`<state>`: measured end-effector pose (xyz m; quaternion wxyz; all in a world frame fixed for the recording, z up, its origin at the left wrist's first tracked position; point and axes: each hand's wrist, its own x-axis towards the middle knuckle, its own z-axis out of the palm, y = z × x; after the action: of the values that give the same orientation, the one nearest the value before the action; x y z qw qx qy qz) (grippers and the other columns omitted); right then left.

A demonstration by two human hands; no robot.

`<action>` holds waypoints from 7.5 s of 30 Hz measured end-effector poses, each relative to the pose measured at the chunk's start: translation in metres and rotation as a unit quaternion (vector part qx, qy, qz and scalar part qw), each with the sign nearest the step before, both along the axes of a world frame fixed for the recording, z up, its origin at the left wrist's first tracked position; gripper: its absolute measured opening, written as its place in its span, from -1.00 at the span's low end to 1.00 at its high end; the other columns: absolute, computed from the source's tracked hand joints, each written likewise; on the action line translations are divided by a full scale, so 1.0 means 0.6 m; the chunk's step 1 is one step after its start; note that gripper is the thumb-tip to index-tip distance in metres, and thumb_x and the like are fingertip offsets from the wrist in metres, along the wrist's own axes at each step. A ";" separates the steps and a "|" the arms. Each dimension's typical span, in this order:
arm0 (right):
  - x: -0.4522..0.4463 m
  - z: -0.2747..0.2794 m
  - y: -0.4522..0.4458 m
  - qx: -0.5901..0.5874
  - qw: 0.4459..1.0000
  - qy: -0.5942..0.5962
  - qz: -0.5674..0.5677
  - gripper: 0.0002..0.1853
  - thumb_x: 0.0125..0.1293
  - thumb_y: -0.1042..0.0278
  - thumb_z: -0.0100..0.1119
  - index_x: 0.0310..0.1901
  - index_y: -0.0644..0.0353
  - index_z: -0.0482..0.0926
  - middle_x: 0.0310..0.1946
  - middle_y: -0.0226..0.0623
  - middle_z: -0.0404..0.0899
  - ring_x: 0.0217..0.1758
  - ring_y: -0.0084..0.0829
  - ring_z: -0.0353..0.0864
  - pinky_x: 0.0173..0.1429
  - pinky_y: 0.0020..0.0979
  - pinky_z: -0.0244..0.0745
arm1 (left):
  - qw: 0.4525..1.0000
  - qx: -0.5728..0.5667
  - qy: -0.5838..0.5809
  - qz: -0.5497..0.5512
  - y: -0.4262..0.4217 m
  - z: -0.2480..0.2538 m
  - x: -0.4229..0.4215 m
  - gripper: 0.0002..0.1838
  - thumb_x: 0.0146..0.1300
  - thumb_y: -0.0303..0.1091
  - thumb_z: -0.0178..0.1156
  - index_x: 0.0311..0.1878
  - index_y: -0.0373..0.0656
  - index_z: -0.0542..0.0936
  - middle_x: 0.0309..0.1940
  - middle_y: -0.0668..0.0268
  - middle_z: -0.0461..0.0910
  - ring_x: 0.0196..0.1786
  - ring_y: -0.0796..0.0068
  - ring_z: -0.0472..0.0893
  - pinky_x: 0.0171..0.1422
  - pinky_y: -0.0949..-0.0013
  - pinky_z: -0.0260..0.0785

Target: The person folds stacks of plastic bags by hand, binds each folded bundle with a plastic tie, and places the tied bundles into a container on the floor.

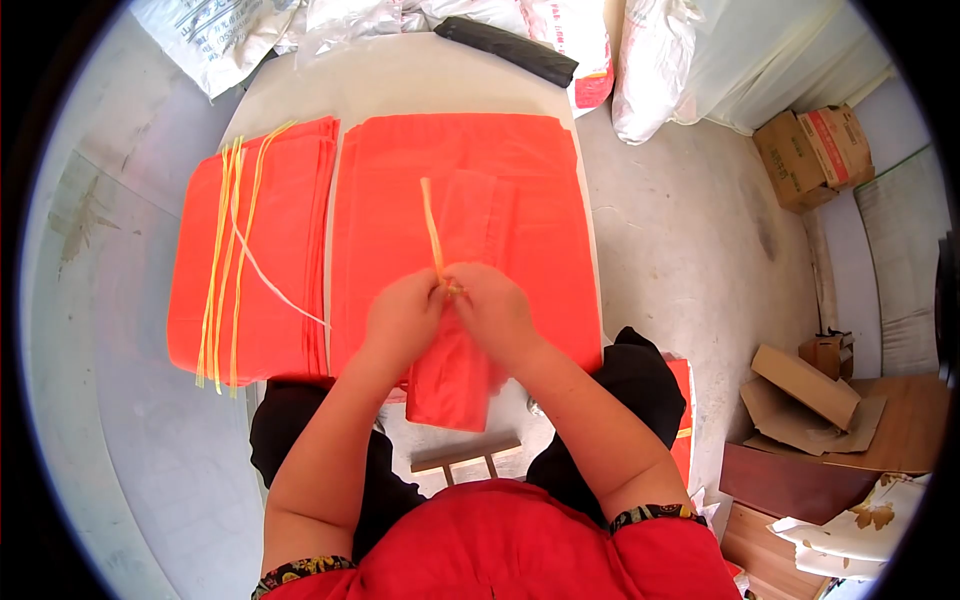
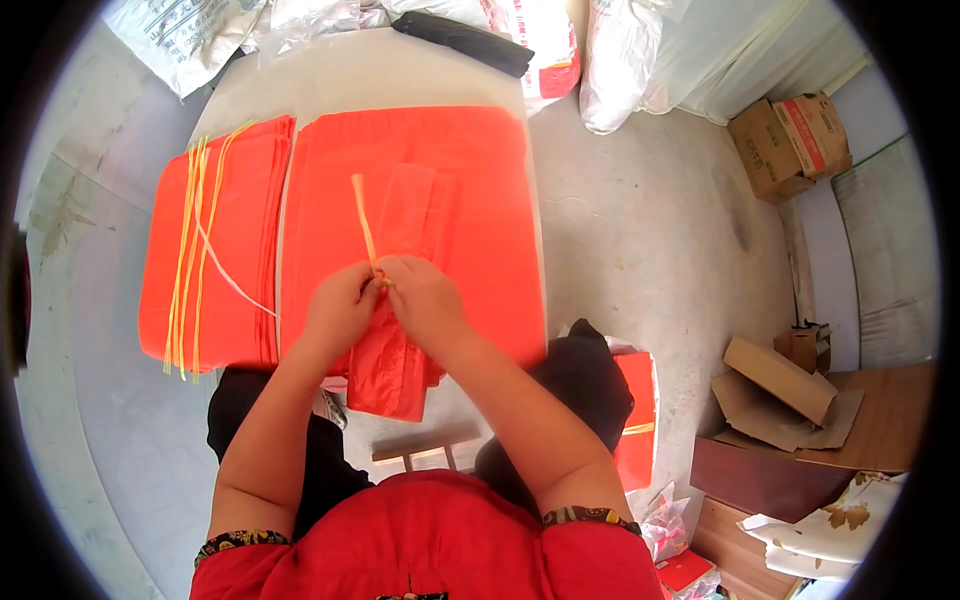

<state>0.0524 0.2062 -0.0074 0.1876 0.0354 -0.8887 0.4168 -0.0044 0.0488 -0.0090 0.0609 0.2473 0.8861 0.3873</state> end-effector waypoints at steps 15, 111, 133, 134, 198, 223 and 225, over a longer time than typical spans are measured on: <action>-0.010 -0.018 0.010 0.024 0.998 0.050 0.003 -0.82 0.25 0.60 0.30 -0.12 0.21 0.72 -0.17 -0.23 0.67 -0.03 -0.12 0.65 0.02 -0.17 0.61 | 0.995 -0.010 0.097 -0.029 -0.004 0.006 0.011 -0.86 0.39 -0.39 0.27 -0.11 -0.25 0.67 -0.28 0.05 0.68 -0.19 -0.03 0.68 -0.10 0.05 0.51; 0.153 0.024 0.129 -0.431 0.817 -0.378 0.061 -0.08 0.30 0.61 0.35 0.68 0.15 0.16 0.57 -0.18 0.30 0.53 -0.36 0.40 0.55 -0.33 0.35 | 0.966 -0.226 0.117 -0.034 -0.075 -0.016 0.025 -0.09 0.35 -0.01 0.36 0.66 -0.10 0.21 0.68 -0.01 0.08 0.72 -0.17 0.02 0.70 -0.21 -0.01; 0.594 0.144 0.527 -0.442 0.895 -0.030 -0.055 -0.01 0.14 0.75 0.39 0.64 0.11 0.26 0.59 -0.36 0.32 0.61 -0.45 0.29 0.60 -0.34 0.27 | 0.949 -0.290 0.096 -0.070 -0.088 -0.053 0.004 -0.03 0.30 -0.04 0.37 0.72 0.10 0.14 0.78 0.17 -0.11 0.78 -0.07 -0.13 0.67 -0.41 -0.12; 0.641 0.091 0.530 -0.455 0.883 -0.088 -0.075 -0.03 0.16 0.73 0.38 0.64 0.09 0.27 0.58 -0.39 0.33 0.61 -0.43 0.31 0.60 -0.32 0.28 | 0.948 -0.293 0.101 -0.071 -0.087 -0.053 0.003 -0.03 0.31 -0.04 0.37 0.72 0.10 0.14 0.78 0.18 -0.11 0.78 -0.07 -0.13 0.67 -0.41 -0.12; 0.073 -0.038 0.113 0.334 0.920 -0.133 0.159 -0.35 0.48 0.02 0.23 0.55 -0.06 0.39 0.68 -0.15 0.14 0.76 0.00 -0.07 0.70 0.23 -0.08 | 0.949 -0.295 0.100 -0.055 -0.106 -0.001 0.005 -0.19 0.39 0.09 0.28 0.67 0.25 0.28 0.75 0.13 -0.02 0.76 -0.10 -0.06 0.71 -0.34 -0.14; 0.126 0.038 0.049 -0.178 0.925 -0.333 0.047 -0.80 0.54 0.33 0.22 0.00 0.25 0.74 -0.15 -0.28 0.74 -0.11 -0.40 0.71 0.01 -0.34 0.64 | 0.971 -0.030 -0.057 -0.232 -0.095 0.043 0.028 -0.37 0.23 -0.20 0.52 0.37 -0.08 0.61 0.60 0.07 0.33 0.74 -0.05 0.06 0.70 -0.03 0.13; 0.117 0.054 0.048 -0.211 0.905 -0.369 0.036 -0.76 0.58 0.28 0.19 0.01 0.25 0.74 -0.27 -0.36 0.69 -0.23 -0.54 0.63 -0.13 -0.40 0.59 | 0.968 0.002 -0.095 -0.233 -0.085 0.040 0.035 -0.47 0.23 -0.21 0.53 0.25 -0.13 0.67 0.54 0.08 0.41 0.74 -0.04 0.08 0.68 -0.02 0.17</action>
<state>0.1227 0.2349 0.0250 -0.1655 -0.1288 -0.7839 0.5844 0.0163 -0.0022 0.0151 0.2330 0.4088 0.7936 0.3858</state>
